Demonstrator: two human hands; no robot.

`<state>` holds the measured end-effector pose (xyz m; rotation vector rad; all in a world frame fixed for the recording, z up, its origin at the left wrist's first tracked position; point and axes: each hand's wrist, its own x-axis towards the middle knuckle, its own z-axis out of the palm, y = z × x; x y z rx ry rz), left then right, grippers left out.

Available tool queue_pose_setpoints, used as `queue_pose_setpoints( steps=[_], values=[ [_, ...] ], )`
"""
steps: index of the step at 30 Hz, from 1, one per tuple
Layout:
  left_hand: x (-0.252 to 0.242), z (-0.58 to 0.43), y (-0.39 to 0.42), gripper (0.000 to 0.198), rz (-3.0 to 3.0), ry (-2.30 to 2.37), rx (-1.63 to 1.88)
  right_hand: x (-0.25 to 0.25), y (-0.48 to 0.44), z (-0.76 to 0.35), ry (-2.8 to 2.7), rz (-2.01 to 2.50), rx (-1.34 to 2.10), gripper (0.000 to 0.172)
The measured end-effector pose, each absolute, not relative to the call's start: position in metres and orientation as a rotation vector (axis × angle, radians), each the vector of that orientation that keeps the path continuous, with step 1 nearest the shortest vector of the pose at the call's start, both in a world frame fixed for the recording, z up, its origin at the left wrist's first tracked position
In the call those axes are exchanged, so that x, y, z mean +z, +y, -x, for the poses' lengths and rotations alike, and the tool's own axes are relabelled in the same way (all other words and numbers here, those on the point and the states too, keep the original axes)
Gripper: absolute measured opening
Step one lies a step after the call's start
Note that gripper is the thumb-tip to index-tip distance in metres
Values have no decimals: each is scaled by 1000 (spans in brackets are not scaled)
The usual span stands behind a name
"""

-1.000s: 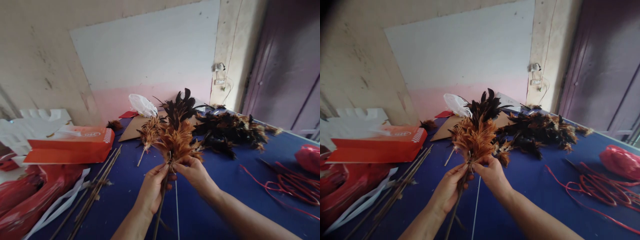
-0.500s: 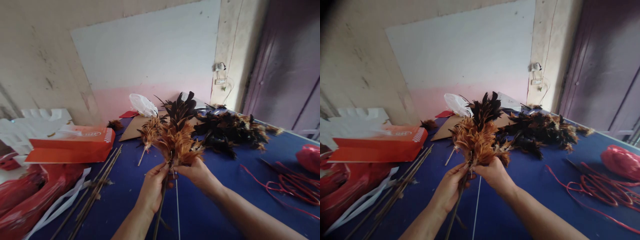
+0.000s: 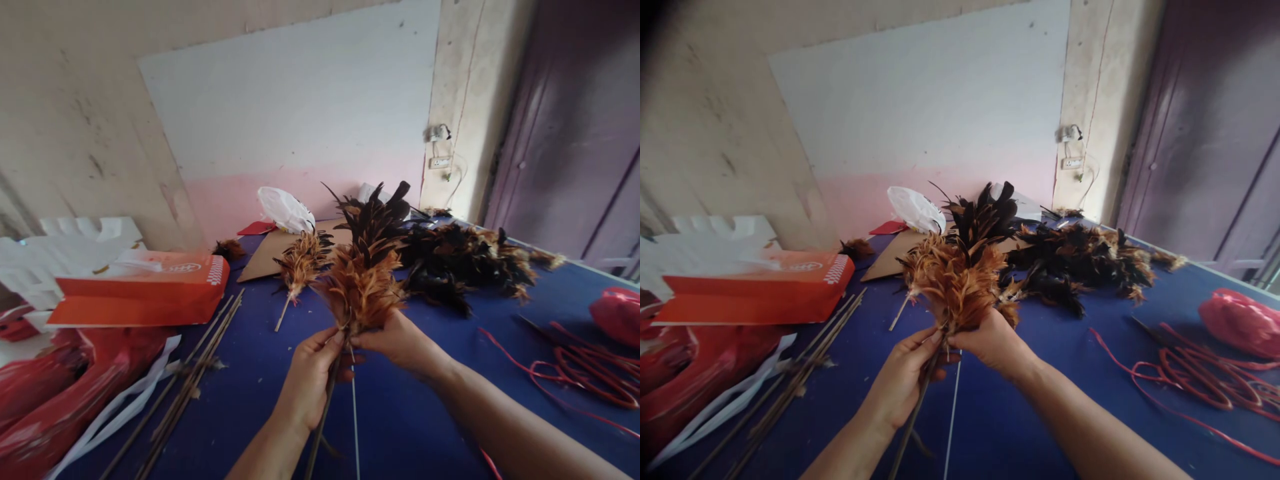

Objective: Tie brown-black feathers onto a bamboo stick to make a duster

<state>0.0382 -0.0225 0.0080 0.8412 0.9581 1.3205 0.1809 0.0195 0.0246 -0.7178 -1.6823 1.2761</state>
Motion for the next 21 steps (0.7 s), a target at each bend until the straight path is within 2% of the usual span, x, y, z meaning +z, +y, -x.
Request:
queue_pose_setpoints(
  steps=[4, 8, 15, 21],
  values=[
    [9, -40, -24, 26, -871, 973, 1322, 23, 20, -180, -1668, 751, 1270, 24],
    [6, -40, -24, 22, -893, 953, 1332, 23, 21, -180, -1691, 699, 1322, 11],
    [3, -39, -21, 15, -860, 872, 1390, 20, 19, -177, -1625, 915, 1325, 27],
    [6, -38, -22, 18, -880, 878, 1406, 16, 18, -175, -1526, 823, 1414, 29]
  ],
)
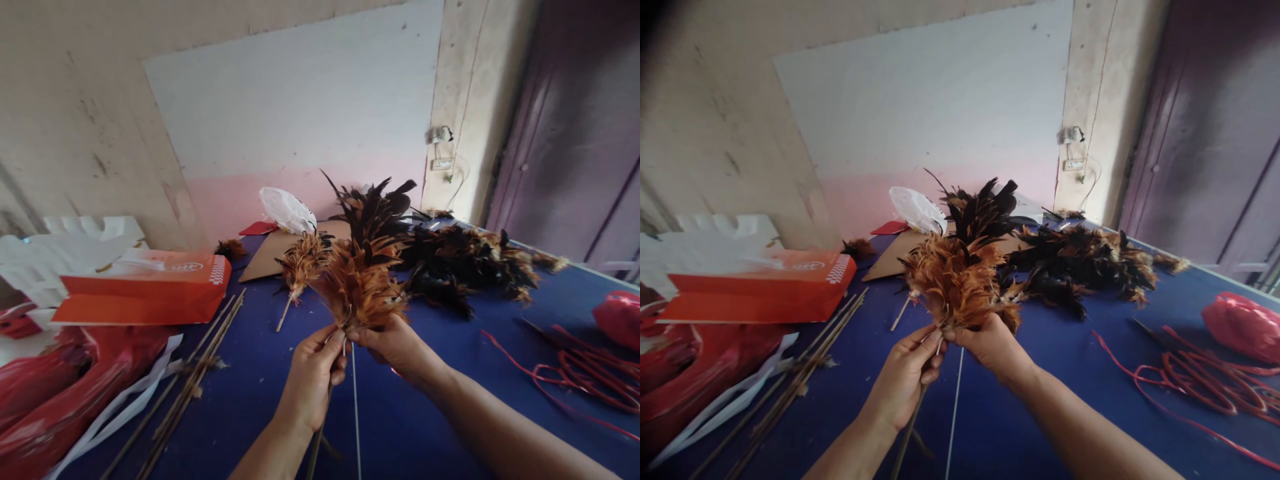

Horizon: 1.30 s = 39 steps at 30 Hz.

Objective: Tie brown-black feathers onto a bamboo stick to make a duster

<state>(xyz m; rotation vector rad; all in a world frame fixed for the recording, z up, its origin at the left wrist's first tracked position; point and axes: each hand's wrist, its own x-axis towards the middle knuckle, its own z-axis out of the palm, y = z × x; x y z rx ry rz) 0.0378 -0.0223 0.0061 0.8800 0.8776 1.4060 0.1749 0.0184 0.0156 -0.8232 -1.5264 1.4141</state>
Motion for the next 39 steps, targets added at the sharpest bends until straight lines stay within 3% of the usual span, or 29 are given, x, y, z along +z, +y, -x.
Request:
queue_pose_setpoints(
  steps=[9, 19, 30, 39],
  values=[
    [8, -39, -28, 26, -1066, 1030, 1433, 23, 13, -169, -1481, 817, 1345, 34],
    [7, -37, -28, 27, -1206, 1103, 1429, 17, 16, -169, -1543, 621, 1227, 15],
    [11, -36, -25, 19, -1082, 911, 1406, 22, 14, -172, -1518, 575, 1323, 19],
    [9, -35, -24, 24, -1014, 949, 1530, 21, 12, -166, -1569, 759, 1134, 18]
  ],
)
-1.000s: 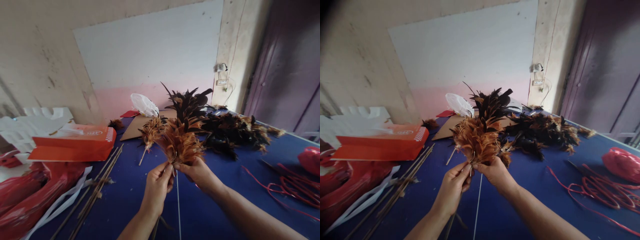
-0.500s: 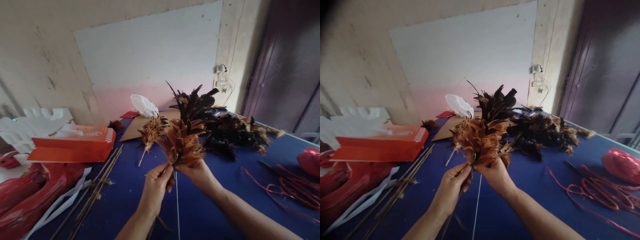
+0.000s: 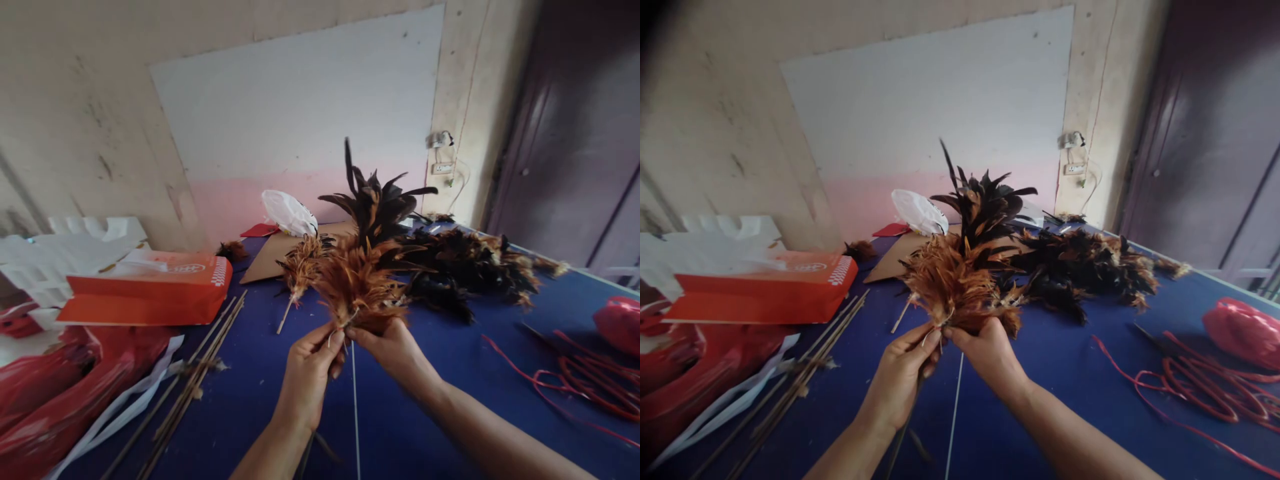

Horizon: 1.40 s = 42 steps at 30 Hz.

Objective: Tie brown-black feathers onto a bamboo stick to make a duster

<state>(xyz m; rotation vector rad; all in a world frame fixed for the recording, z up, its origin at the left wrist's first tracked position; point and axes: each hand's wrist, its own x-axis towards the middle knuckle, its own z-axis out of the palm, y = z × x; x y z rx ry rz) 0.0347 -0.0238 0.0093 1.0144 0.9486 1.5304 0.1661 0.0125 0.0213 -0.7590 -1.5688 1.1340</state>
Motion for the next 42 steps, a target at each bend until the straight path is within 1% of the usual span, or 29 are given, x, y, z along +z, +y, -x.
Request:
queue_pose_setpoints(
  steps=[3, 5, 8, 13, 16, 20, 25, 29, 32, 34, 36, 39, 42],
  values=[
    [9, -31, -22, 27, -1089, 1043, 1602, 19, 9, -165, -1668, 941, 1135, 27],
    [11, -29, -22, 28, -1117, 1099, 1634, 18, 5, -164, -1753, 1015, 1076, 29],
    [16, -29, -25, 27, -1191, 1123, 1653, 20, -5, -163, -1890, 986, 862, 27],
    [18, -30, -31, 17, -1579, 1230, 1757, 35, -27, -165, -2061, 887, 485, 24],
    [14, -29, -30, 24, -1770, 1234, 1779, 45, -32, -170, -2085, 880, 416, 22],
    [7, -28, -26, 32, -1943, 1295, 1723, 48, -33, -174, -2113, 942, 361, 24],
    [6, -30, -29, 28, -2035, 1335, 1656, 46, -42, -162, -2239, 960, 211, 21],
    [10, -30, -36, 22, -2087, 1325, 1690, 59, -40, -148, -2243, 994, 350, 22],
    [8, -26, -34, 26, -2154, 1403, 1714, 81, -29, -145, -2297, 1013, 487, 20],
    [4, -23, -30, 27, -2206, 1476, 1703, 103, -23, -147, -2376, 1082, 685, 18],
    [1, -21, -26, 24, -2261, 1550, 1665, 129, -23, -149, -2354, 1150, 990, 16],
    [0, -21, -25, 24, -2403, 1669, 1496, 173, -25, -148, -2148, 1039, 1342, 15],
    [-1, -25, -29, 25, -2507, 1664, 1282, 204, -12, -142, -1931, 880, 1411, 16]
  ],
)
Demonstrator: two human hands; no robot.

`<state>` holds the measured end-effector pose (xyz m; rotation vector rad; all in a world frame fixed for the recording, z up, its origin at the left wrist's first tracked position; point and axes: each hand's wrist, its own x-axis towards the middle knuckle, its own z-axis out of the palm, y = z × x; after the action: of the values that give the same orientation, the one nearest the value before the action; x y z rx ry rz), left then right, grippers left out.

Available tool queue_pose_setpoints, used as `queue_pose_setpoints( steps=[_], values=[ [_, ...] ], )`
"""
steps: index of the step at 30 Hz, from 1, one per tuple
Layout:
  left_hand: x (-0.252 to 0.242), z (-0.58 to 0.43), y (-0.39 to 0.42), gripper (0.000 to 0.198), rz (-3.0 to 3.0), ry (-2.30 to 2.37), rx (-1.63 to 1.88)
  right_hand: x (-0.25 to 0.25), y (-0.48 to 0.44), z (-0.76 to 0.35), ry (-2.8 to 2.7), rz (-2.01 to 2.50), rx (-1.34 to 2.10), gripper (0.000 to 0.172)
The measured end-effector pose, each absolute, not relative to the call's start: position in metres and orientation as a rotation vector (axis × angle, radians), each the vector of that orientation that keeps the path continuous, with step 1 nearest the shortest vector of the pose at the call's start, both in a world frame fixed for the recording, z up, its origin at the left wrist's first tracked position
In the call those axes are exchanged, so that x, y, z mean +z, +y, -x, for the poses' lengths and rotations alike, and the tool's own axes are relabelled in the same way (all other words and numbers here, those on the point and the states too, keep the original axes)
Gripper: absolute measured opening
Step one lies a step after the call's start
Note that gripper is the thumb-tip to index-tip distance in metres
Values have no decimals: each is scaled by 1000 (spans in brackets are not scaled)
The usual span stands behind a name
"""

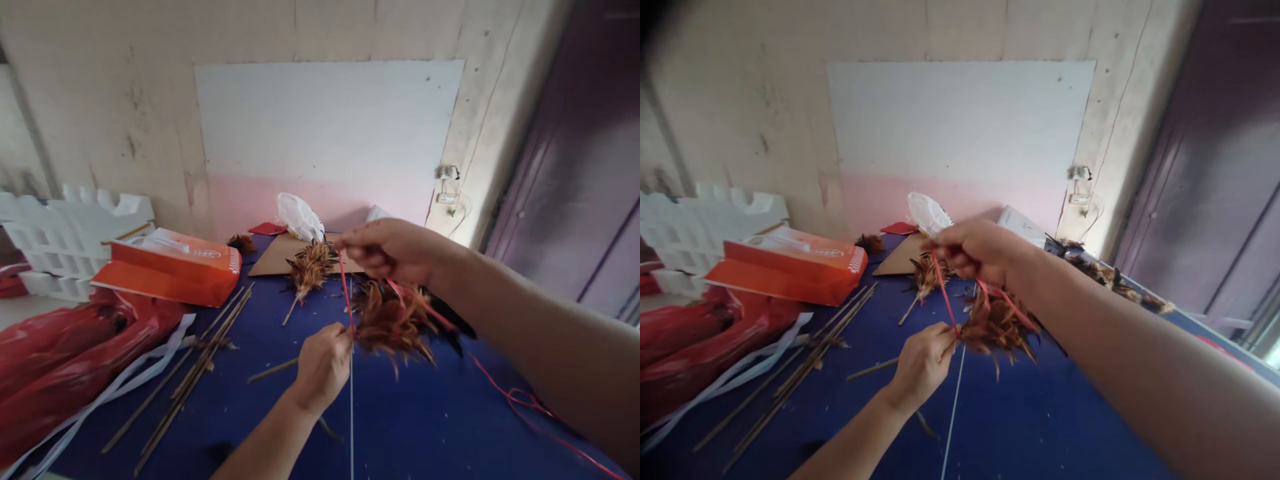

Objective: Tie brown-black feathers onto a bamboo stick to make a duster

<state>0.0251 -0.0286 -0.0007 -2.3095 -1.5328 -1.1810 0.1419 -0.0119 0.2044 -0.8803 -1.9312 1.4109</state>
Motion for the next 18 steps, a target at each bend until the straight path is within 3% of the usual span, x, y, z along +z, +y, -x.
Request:
queue_pose_setpoints(
  steps=[3, 8, 11, 13, 15, 18],
  values=[
    [-4, -29, -29, 23, 2487, -1534, -1245, 216, 15, -140, -1855, 938, 1147, 15],
    [-6, -26, -18, 28, 2651, -1786, -1817, 197, 0, -163, -2139, 1135, 380, 24],
    [2, -21, -15, 26, 2606, -2043, -2176, 160, -47, -188, -2454, 1041, 721, 32],
    [9, -19, -17, 26, 2607, -2080, -2401, 125, -68, -202, -2623, 985, 993, 24],
    [14, -19, -21, 28, 2658, -2047, -2642, 86, -70, -211, -2641, 961, 959, 17],
    [18, -21, -27, 28, 2681, -2003, -2941, 38, -41, -210, -2294, 1041, 697, 23]
  ],
)
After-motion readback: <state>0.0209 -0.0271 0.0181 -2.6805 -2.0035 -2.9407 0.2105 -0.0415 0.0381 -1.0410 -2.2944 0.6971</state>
